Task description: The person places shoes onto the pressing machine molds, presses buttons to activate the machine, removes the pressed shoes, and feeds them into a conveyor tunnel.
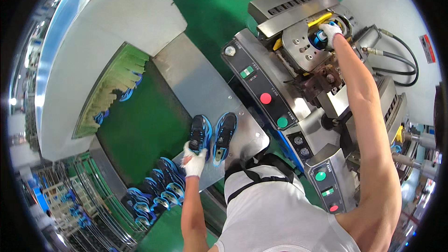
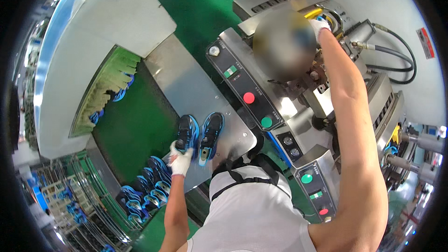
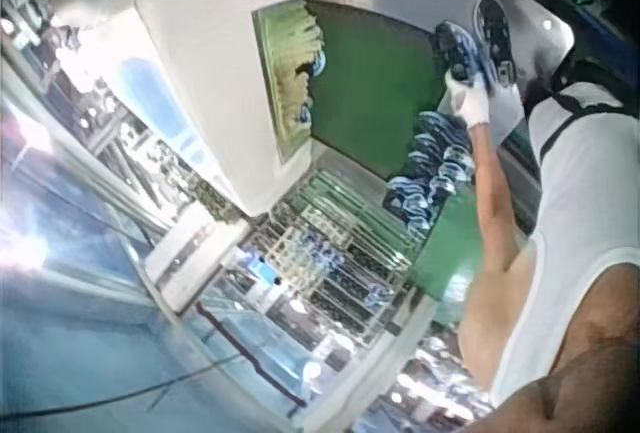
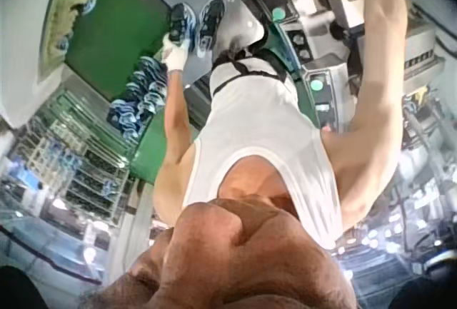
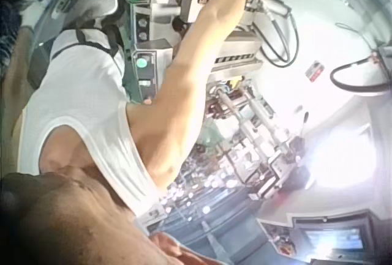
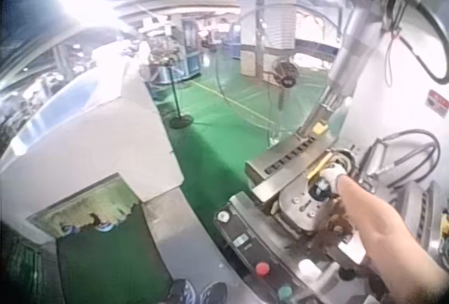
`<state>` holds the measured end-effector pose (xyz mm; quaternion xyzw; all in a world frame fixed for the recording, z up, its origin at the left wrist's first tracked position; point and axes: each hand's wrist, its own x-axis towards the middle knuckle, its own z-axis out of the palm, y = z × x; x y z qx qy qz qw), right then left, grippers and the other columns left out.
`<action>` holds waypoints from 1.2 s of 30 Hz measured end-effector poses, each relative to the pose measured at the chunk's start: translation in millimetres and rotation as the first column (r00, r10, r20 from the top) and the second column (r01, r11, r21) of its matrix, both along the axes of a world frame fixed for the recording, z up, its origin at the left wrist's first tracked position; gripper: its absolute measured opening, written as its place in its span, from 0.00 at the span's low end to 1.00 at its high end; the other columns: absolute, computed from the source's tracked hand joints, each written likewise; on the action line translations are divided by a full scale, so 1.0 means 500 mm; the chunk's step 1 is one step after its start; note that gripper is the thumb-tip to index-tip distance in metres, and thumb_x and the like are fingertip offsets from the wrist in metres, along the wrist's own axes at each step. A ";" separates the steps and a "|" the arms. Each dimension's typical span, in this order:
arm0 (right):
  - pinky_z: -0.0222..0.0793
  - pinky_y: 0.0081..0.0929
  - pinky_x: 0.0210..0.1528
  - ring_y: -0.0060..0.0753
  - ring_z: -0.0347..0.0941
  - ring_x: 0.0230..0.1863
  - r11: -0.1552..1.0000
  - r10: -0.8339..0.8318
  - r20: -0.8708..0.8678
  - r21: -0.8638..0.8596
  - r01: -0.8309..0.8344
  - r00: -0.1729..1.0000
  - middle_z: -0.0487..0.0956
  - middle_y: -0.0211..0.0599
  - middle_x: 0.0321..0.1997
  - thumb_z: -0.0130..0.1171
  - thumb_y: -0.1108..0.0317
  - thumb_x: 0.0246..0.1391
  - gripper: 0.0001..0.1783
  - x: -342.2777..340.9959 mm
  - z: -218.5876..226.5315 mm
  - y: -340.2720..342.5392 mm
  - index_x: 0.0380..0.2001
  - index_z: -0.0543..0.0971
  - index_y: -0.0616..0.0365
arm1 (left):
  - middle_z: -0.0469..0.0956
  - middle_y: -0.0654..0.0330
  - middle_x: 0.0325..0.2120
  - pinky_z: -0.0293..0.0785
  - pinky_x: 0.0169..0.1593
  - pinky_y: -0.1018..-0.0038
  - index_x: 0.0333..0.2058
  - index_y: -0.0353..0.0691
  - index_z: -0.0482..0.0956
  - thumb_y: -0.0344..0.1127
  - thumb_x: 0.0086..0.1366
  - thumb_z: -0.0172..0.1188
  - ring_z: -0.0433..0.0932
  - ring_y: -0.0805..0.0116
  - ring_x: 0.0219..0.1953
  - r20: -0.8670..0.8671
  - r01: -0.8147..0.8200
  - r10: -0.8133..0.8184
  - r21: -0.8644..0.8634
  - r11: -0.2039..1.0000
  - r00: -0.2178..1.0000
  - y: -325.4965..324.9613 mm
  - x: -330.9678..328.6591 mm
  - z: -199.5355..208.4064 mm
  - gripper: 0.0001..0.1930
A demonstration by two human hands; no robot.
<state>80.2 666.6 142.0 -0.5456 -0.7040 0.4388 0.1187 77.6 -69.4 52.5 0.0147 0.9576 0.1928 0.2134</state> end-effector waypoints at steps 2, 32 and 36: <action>0.73 0.43 0.36 0.36 0.76 0.30 0.865 -0.212 -0.284 -0.500 0.044 0.935 0.82 0.35 0.34 0.67 0.67 0.53 0.10 0.002 0.065 -0.088 0.37 0.80 0.57 | 0.83 0.50 0.49 0.74 0.57 0.59 0.64 0.42 0.66 0.46 0.54 0.73 0.82 0.50 0.52 -0.007 -0.028 0.029 0.166 0.986 1.000 -0.035 0.051 -0.062 0.40; 0.77 0.38 0.41 0.42 0.82 0.38 0.943 -0.010 0.042 -0.333 0.024 0.999 0.83 0.47 0.39 0.74 0.58 0.45 0.43 -0.031 -0.160 -1.309 0.63 0.69 0.60 | 0.74 0.45 0.57 0.71 0.63 0.64 0.62 0.31 0.65 0.31 0.74 0.53 0.75 0.58 0.58 0.166 -0.130 0.006 0.745 0.655 0.986 -0.252 -0.131 -0.209 0.21; 0.64 0.19 0.23 0.16 0.70 0.23 0.778 -0.358 -0.343 -0.623 0.075 0.868 0.79 0.29 0.33 0.75 0.67 0.48 0.39 0.149 0.020 -1.266 0.63 0.71 0.61 | 0.74 0.47 0.53 0.67 0.64 0.64 0.61 0.29 0.66 0.30 0.68 0.57 0.74 0.55 0.57 0.433 -0.404 -0.319 0.901 0.156 0.843 -0.055 -0.057 -0.223 0.24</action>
